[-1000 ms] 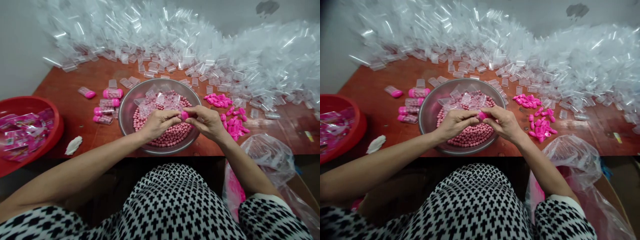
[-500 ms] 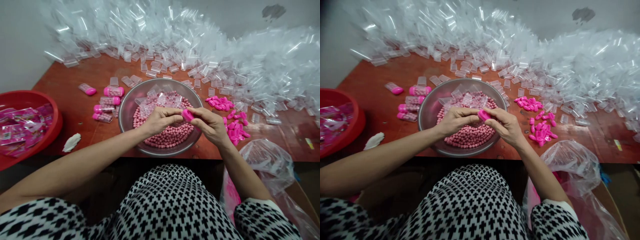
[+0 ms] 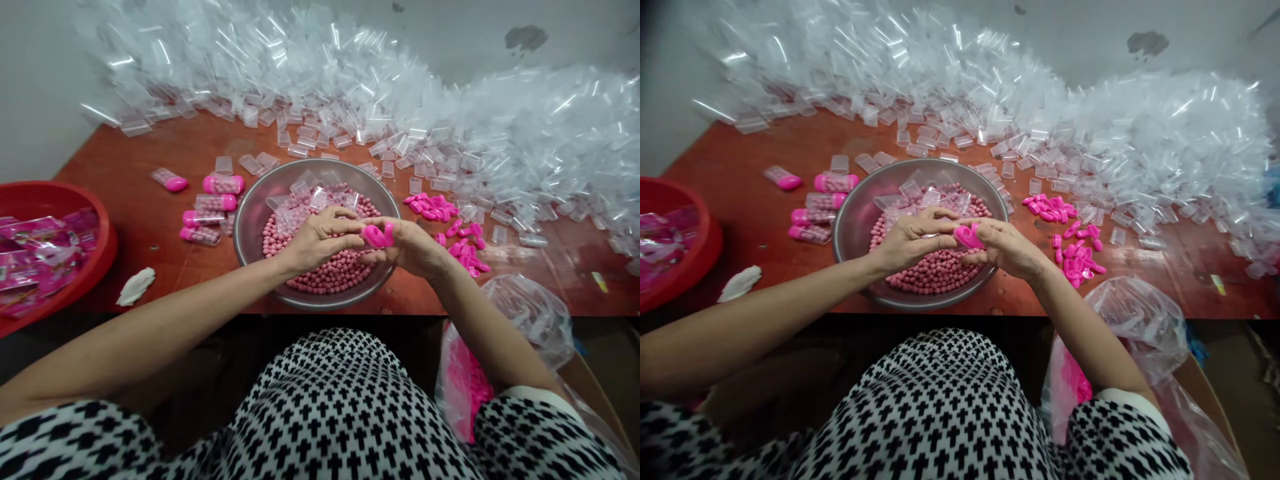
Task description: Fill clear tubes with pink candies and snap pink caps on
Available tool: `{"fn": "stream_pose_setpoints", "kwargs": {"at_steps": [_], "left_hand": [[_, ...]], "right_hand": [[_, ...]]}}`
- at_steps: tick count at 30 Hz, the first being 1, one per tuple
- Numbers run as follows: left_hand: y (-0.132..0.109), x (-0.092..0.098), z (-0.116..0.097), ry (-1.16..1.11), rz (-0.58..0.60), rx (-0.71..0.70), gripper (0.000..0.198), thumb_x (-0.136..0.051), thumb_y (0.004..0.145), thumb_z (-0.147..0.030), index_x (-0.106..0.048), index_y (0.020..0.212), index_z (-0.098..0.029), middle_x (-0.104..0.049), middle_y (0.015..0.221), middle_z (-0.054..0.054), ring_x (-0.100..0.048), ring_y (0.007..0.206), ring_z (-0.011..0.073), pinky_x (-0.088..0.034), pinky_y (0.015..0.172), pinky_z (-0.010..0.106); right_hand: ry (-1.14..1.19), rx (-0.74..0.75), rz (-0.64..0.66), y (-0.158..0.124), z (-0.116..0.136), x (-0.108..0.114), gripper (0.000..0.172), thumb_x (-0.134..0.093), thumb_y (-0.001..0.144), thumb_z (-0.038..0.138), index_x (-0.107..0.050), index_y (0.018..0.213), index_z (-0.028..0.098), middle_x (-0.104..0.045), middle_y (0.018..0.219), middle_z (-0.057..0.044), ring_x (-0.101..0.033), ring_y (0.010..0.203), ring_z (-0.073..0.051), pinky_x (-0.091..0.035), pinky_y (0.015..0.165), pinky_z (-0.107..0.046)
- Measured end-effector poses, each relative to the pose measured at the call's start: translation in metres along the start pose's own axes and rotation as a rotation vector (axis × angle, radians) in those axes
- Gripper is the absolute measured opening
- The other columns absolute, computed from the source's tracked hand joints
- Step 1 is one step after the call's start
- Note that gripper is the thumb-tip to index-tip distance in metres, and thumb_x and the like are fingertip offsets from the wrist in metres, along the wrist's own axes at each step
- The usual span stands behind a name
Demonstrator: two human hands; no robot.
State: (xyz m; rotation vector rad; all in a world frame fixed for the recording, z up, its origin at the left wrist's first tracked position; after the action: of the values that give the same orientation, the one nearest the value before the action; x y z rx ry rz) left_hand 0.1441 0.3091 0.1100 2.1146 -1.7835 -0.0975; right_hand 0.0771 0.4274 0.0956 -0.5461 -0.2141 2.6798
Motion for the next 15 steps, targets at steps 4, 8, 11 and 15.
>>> {"fn": "stream_pose_setpoints", "kwargs": {"at_steps": [4,8,11,15], "left_hand": [[-0.002,0.003,0.003,-0.004,-0.021,-0.033,0.022,-0.075,0.083,-0.036,-0.08,0.101,-0.025,-0.071,0.112,0.009,-0.061,0.117,0.0232,-0.047,0.106,0.039],[-0.001,0.004,0.0,-0.018,-0.024,-0.062,0.02,-0.074,0.084,-0.036,-0.08,0.099,-0.024,-0.072,0.108,0.008,-0.06,0.118,0.0232,-0.047,0.107,0.04],[-0.001,0.005,-0.004,-0.005,-0.031,-0.079,0.019,-0.073,0.085,-0.036,-0.08,0.099,-0.024,-0.074,0.107,0.007,-0.06,0.117,0.023,-0.047,0.106,0.041],[-0.001,0.008,-0.004,0.069,-0.062,-0.089,0.016,-0.072,0.086,-0.031,-0.08,0.099,-0.025,-0.074,0.106,0.006,-0.061,0.116,0.0226,-0.047,0.106,0.04]], "right_hand": [[0.061,-0.119,0.073,0.005,-0.009,-0.014,0.04,-0.083,0.067,0.05,-0.074,0.09,0.019,-0.075,0.095,-0.007,-0.071,0.095,-0.024,-0.062,0.083,-0.043],[0.115,-0.066,-0.008,0.011,-0.01,-0.013,0.034,-0.085,0.062,0.044,-0.073,0.078,0.017,-0.074,0.08,-0.006,-0.071,0.089,-0.025,-0.061,0.089,-0.045],[0.126,-0.009,-0.085,0.015,-0.009,-0.011,0.03,-0.085,0.059,0.04,-0.071,0.07,0.017,-0.073,0.073,-0.004,-0.071,0.084,-0.024,-0.061,0.09,-0.046],[0.145,0.0,-0.128,0.022,-0.011,-0.012,0.028,-0.085,0.056,0.037,-0.068,0.067,0.018,-0.072,0.067,-0.001,-0.07,0.075,-0.022,-0.062,0.089,-0.046]]}}
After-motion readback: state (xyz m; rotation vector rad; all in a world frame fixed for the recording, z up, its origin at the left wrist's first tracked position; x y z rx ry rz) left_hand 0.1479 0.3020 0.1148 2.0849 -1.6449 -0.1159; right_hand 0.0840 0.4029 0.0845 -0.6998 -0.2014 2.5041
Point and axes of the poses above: each hand's wrist, its own y-axis towards the middle knuckle, its own x-axis out of the back of the hand, z = x × y, the point moved 8 cm from there along y, towards the middle knuckle
